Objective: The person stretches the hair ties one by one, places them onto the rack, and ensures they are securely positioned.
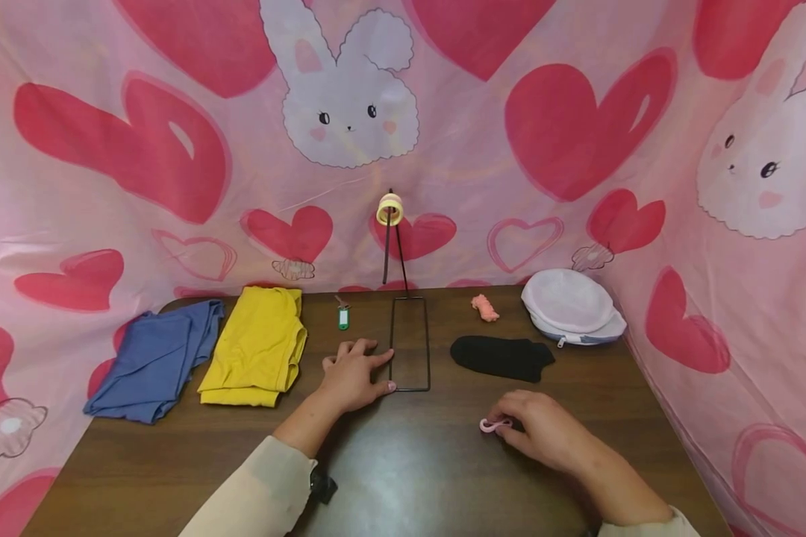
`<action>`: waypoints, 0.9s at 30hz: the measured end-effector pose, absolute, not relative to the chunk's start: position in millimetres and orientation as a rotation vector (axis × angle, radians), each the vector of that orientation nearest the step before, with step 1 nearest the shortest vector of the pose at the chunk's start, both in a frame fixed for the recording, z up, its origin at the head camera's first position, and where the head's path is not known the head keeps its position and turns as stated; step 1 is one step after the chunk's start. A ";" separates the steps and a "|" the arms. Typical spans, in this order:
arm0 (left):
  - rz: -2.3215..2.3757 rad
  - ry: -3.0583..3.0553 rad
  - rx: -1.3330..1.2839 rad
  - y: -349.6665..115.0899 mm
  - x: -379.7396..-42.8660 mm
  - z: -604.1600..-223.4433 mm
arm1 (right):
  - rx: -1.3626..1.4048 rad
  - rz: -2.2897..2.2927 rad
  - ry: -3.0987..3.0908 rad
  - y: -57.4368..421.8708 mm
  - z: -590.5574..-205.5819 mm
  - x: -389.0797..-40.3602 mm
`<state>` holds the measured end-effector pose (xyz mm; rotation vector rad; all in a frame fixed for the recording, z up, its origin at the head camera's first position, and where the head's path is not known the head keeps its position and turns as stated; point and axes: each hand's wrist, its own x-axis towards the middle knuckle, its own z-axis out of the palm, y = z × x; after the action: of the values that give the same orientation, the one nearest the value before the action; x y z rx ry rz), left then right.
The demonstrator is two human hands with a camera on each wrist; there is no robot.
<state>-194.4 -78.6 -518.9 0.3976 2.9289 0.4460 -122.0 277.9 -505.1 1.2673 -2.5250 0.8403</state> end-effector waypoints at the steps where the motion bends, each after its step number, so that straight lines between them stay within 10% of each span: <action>1: 0.447 2.930 0.398 -78.5 -194.6 -519.0 | 1.265 0.848 -2.521 276.3 -503.0 -123.4; 27: 0.456 2.933 0.416 -79.0 -194.1 -518.5 | 1.349 0.798 -2.323 222.7 -436.0 -164.6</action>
<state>-194.1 -79.0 -518.5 0.4164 2.9331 0.4562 -164.6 222.7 -436.0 1.3489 -2.3231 0.7980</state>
